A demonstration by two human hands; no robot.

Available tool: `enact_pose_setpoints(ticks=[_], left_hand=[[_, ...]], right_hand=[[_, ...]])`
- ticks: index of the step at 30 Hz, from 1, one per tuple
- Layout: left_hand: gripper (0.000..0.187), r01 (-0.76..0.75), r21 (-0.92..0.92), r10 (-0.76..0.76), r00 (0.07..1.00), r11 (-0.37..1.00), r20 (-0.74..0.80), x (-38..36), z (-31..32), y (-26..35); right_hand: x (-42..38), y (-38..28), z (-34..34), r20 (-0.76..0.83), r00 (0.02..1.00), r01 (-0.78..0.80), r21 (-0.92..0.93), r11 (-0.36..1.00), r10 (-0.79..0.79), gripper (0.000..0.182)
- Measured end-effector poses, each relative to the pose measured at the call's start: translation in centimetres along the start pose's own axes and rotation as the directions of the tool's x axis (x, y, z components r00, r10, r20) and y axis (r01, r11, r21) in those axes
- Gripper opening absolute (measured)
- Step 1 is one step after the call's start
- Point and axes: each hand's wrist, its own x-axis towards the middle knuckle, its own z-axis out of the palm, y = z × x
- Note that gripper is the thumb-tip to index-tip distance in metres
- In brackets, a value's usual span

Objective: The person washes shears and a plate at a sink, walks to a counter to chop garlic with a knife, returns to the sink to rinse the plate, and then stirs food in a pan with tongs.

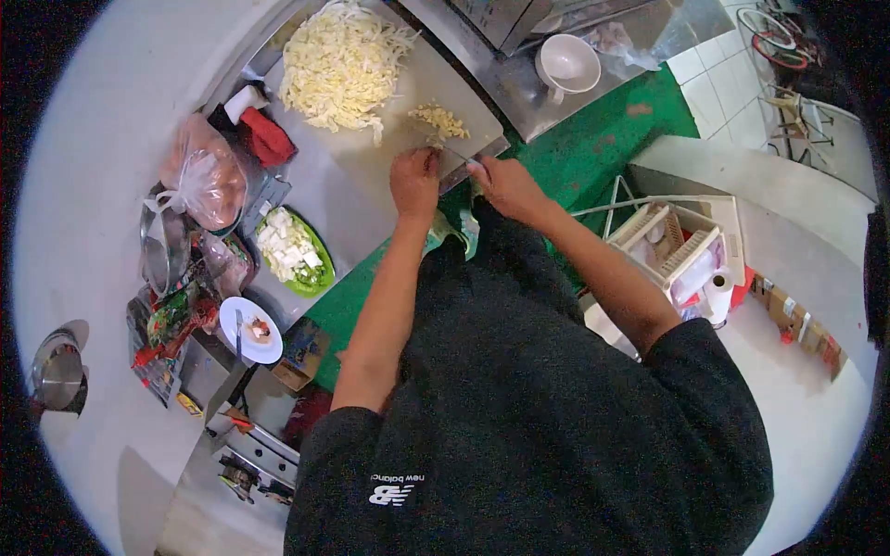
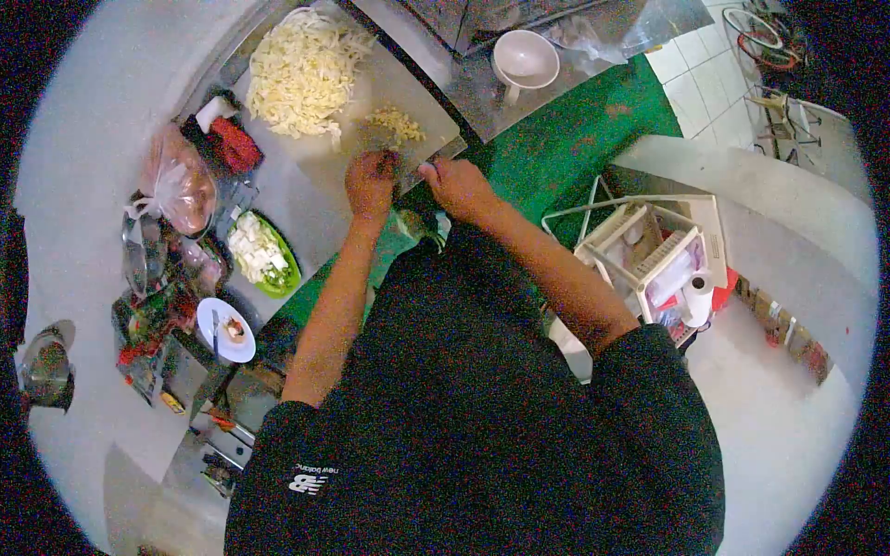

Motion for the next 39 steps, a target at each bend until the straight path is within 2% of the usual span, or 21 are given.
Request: enact_pose_setpoints(ticks=[3,7,10,12,15,18,21,25,27,31,34,37,39], left_hand=[[0.014,0.066,-0.045,-0.064,0.997,0.997,0.037,0.1,0.2,0.1],[0.014,0.012,0.031,-0.012,1.0,0.999,0.013,0.2,0.7,-0.4],[0.015,-0.023,-0.007,0.023,1.0,1.0,0.006,0.2,0.5,-0.3],[0.016,-0.056,0.029,0.055,0.998,0.998,0.031,0.4,0.5,-0.2],[0.016,-0.005,-0.016,0.006,0.997,1.0,0.08,0.2,0.4,-0.1],[0.016,0.009,0.02,-0.011,0.994,1.0,0.109,0.3,0.9,-0.5],[0.016,0.06,-0.018,-0.059,0.995,0.998,0.078,0.2,0.6,-0.2],[0.015,0.051,-0.014,-0.05,0.996,0.999,0.07,0.1,0.2,-0.1],[0.015,0.048,0.052,-0.056,0.982,0.998,0.178,0.4,0.5,-0.4],[0.015,0.013,0.035,-0.016,0.997,0.999,0.079,0.1,0.5,0.0],[0.015,0.016,0.041,-0.017,0.999,0.999,0.039,0.0,0.5,-0.3],[0.016,0.075,-0.024,-0.072,0.992,0.997,0.103,0.5,0.4,-0.2],[0.016,0.186,-0.133,-0.168,0.977,0.974,0.132,0.5,0.4,0.0]], right_hand=[[0.2,0.0,0.1,-0.036,0.999,0.04,-0.012,0.999,-0.04,0.045],[-0.2,-0.8,0.3,-0.076,0.997,0.0,-0.016,1.0,-0.001,0.044],[0.5,0.5,2.1,-0.033,0.999,-0.036,-0.066,0.997,0.034,0.044],[1.3,0.9,2.3,-0.032,0.998,0.058,-0.091,0.994,-0.061,0.045],[2.0,0.2,1.4,0.029,0.999,0.027,-0.113,0.993,-0.024,0.046],[1.3,-0.4,1.5,0.004,1.0,0.014,-0.146,0.989,-0.013,0.046],[1.3,-0.3,2.2,-0.017,1.0,0.018,-0.075,0.997,-0.02,0.046],[1.8,-0.6,2.7,-0.009,1.0,0.021,-0.062,0.998,-0.021,0.046],[1.6,-0.8,2.0,-0.033,0.999,0.027,-0.094,0.995,-0.03,0.046],[1.5,-0.6,2.2,0.003,1.0,-0.005,-0.067,0.998,0.005,0.045],[1.8,-1.4,1.4,0.027,0.997,0.071,-0.059,0.996,-0.07,0.045],[2.1,-0.7,2.6,0.009,1.0,0.022,-0.079,0.997,-0.021,0.045],[1.7,-0.8,2.9,-0.077,0.997,0.02,-0.03,0.999,-0.022,0.04]])
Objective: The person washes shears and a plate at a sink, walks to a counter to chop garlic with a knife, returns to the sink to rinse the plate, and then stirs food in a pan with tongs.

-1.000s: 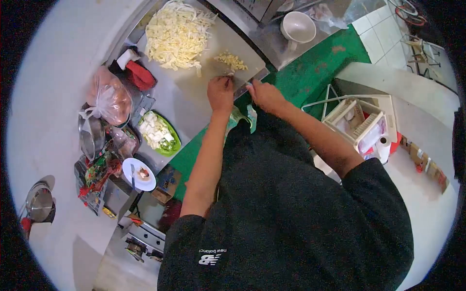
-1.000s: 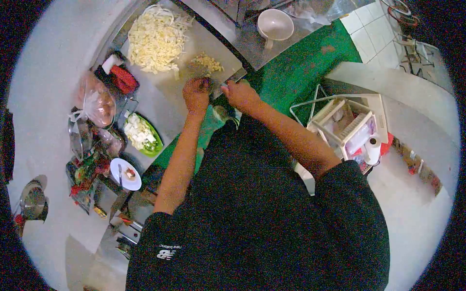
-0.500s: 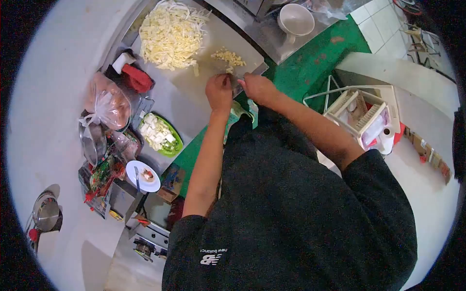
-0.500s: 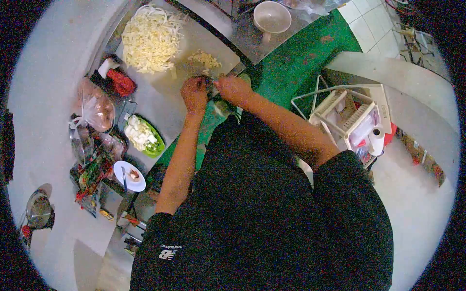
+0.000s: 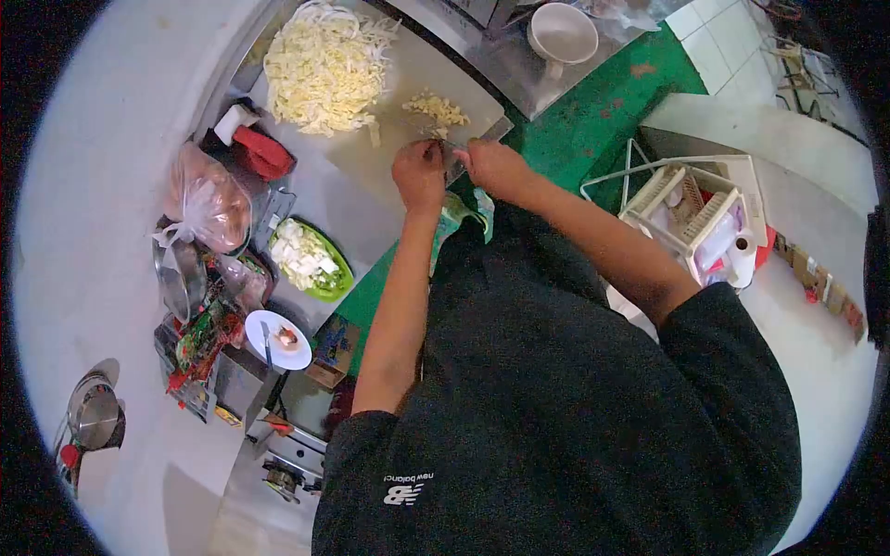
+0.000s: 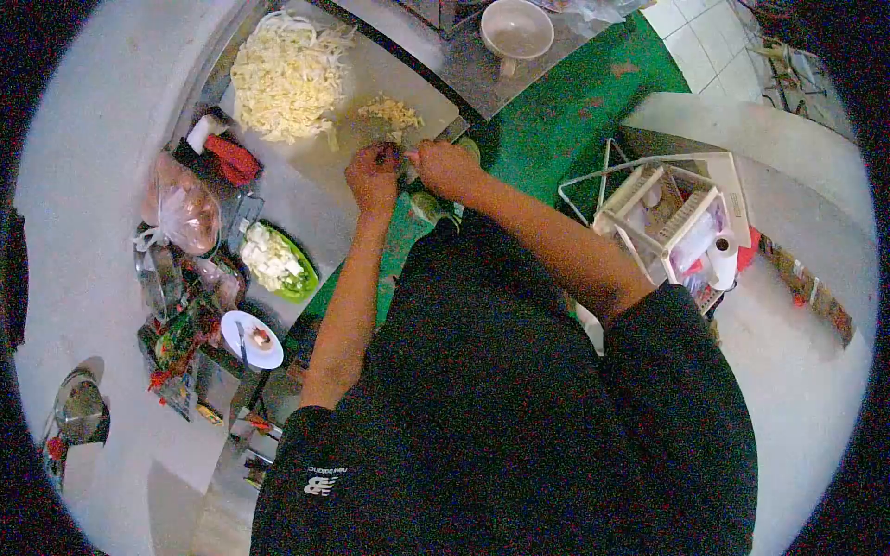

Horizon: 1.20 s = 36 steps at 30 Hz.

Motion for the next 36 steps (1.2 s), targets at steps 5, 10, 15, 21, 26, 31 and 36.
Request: enact_pose_setpoints(ticks=[5,10,15,21,26,31,36], left_hand=[[0.017,-0.006,-0.041,0.002,0.996,0.999,-0.09,-0.6,-1.1,0.5],[0.028,0.092,-0.284,-0.153,0.968,0.954,-0.2,0.8,-2.8,0.6],[0.026,-0.271,0.28,0.358,0.871,0.921,-0.336,5.0,-3.2,1.6],[0.02,-0.361,0.337,0.443,0.872,0.87,-0.207,8.2,-0.2,3.0],[0.029,-0.29,0.464,0.388,0.912,0.837,-0.131,8.7,-0.6,3.8],[0.038,-0.277,0.423,0.38,0.907,0.863,-0.181,9.1,-1.2,3.8],[0.038,-0.316,0.525,0.4,0.915,0.79,-0.052,8.3,-1.2,2.9]], right_hand=[[0.2,0.0,0.0,0.053,0.999,-0.006,-0.051,0.999,0.009,0.045],[0.2,-0.9,-1.6,0.074,0.997,-0.032,-0.059,0.998,0.036,0.049],[-0.3,-1.4,-1.8,0.118,0.986,-0.113,-0.061,0.992,0.12,0.049],[-0.1,0.2,0.4,0.086,0.993,-0.077,-0.04,0.996,0.08,0.042],[0.4,-0.1,-1.4,0.084,0.996,-0.021,-0.02,1.0,0.022,0.042],[0.8,-1.1,-2.7,0.108,0.992,0.072,-0.003,0.997,-0.071,0.043],[0.8,-0.8,-0.4,0.116,0.99,-0.076,0.001,0.997,0.076,0.041]])
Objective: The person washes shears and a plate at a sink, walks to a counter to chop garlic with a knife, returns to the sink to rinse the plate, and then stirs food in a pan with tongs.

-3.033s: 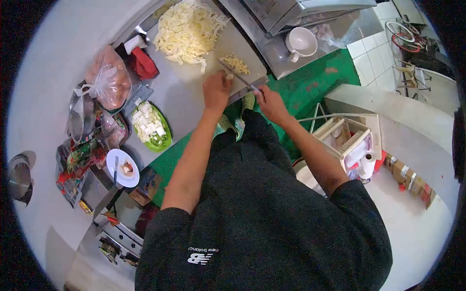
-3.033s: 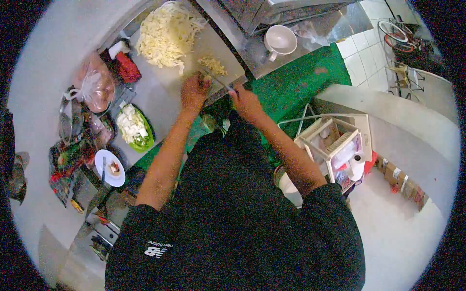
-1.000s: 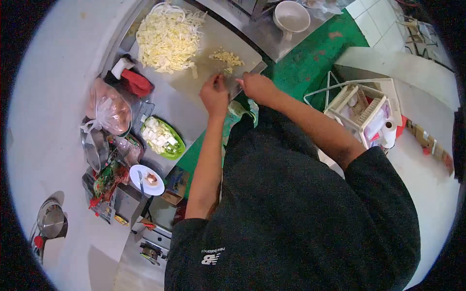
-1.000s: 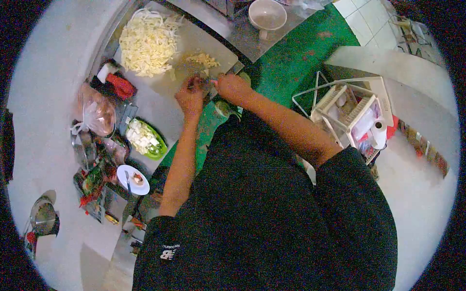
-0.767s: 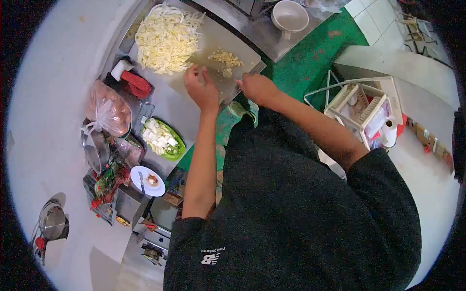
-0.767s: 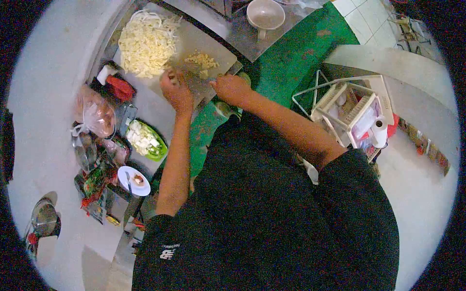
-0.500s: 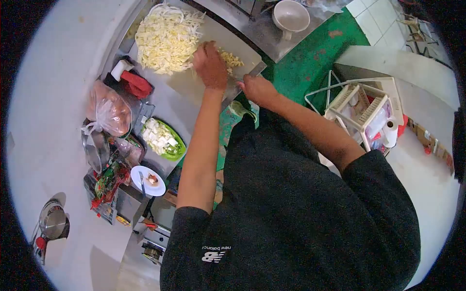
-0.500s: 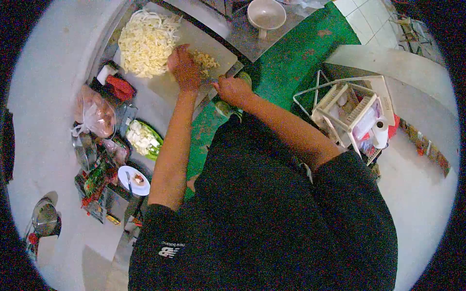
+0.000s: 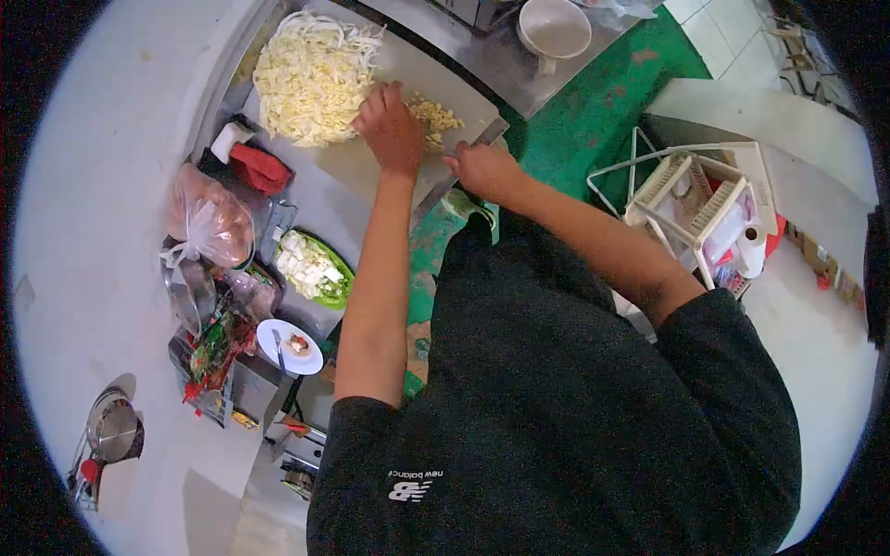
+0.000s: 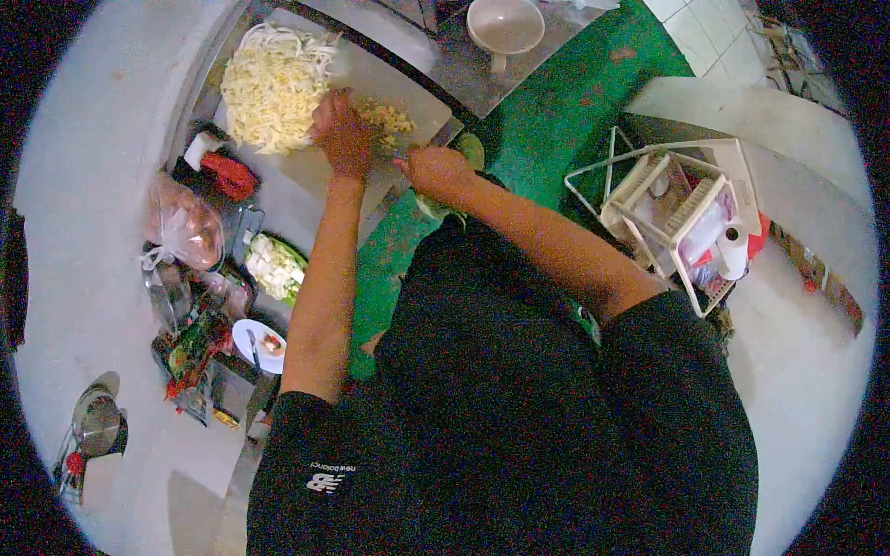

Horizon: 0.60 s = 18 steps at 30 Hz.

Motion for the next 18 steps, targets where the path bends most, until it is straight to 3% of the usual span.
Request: enact_pose_setpoints(ticks=[4,7,9,10,12,13,15,18], left_hand=[[0.036,-0.021,-0.065,0.019,0.999,0.998,-0.038,0.2,0.4,-0.1],[0.03,0.032,-0.005,-0.033,0.987,0.999,-0.157,0.4,0.2,-1.0],[0.025,0.143,-0.283,-0.225,0.932,0.948,-0.285,-0.7,-0.9,-1.9],[0.025,0.142,-0.283,-0.225,0.931,0.948,-0.287,-1.8,-1.5,-1.8],[0.026,0.315,-0.289,-0.379,0.903,0.904,-0.201,-4.8,-2.7,-1.3],[0.026,0.316,-0.287,-0.379,0.903,0.904,-0.202,-6.2,-3.2,-1.3],[0.025,0.374,-0.166,-0.369,0.927,0.912,0.064,-8.4,-3.7,-1.3],[0.022,0.344,-0.098,-0.321,0.927,0.934,0.194,-9.8,-3.4,-0.3]], right_hand=[[0.0,0.5,-0.3,-0.043,0.999,0.03,0.025,0.999,-0.029,0.04],[0.0,0.1,-2.2,-0.007,0.99,0.138,-0.005,0.99,-0.138,0.04],[-0.4,-0.4,-2.5,-0.007,0.998,0.06,0.005,0.998,-0.06,0.042],[-0.3,-0.3,-2.5,-0.009,0.998,0.061,0.003,0.998,-0.061,0.042],[-0.4,0.2,-1.5,0.006,0.999,0.049,-0.061,0.997,-0.048,0.049],[-0.4,0.5,-1.0,0.006,0.999,0.051,-0.06,0.997,-0.051,0.049],[-0.5,0.7,-0.2,-0.038,0.996,0.076,-0.035,0.997,-0.077,0.049],[0.1,0.7,0.6,-0.015,0.999,0.046,-0.081,0.996,-0.047,0.051]])
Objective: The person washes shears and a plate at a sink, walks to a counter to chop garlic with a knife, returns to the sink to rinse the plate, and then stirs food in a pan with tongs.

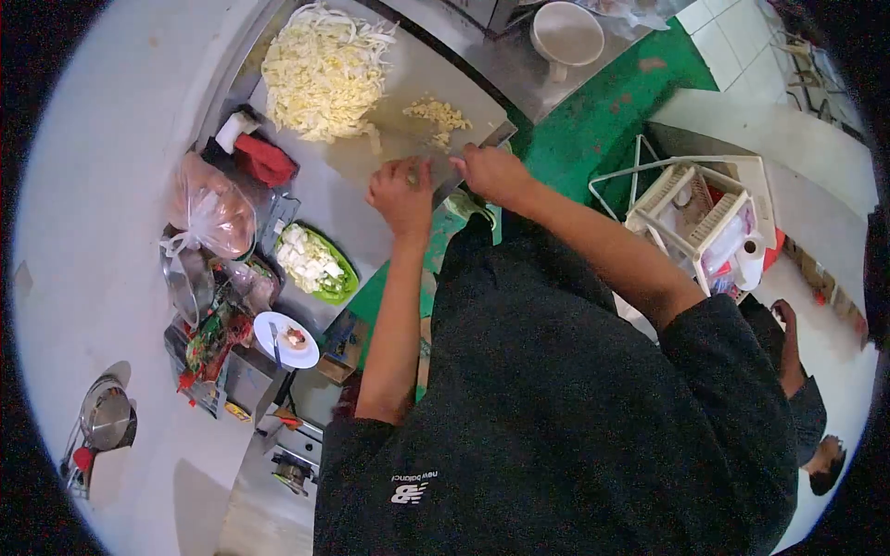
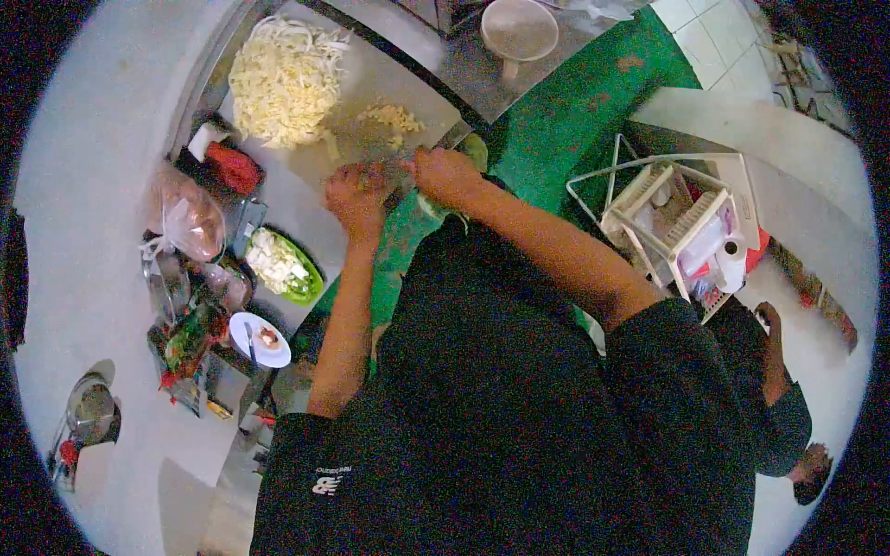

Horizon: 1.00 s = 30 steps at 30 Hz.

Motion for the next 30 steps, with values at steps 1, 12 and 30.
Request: enact_pose_setpoints(ticks=[1,12,30], left_hand=[[0.022,0.006,0.002,-0.006,1.0,1.0,-0.001,-0.3,0.3,0.2],[0.033,-0.021,0.021,0.021,1.0,1.0,0.011,0.6,1.7,1.7],[0.018,-0.066,-0.032,0.064,0.995,0.997,-0.07,0.3,2.1,-0.4]], right_hand=[[0.2,0.1,0.2,0.005,1.0,0.005,0.0,1.0,-0.005,0.051],[0.8,-0.1,-2.8,0.07,0.995,0.068,-0.043,0.997,-0.064,0.051],[1.2,1.2,-2.7,0.065,0.96,0.276,-0.034,0.961,-0.273,0.05]])
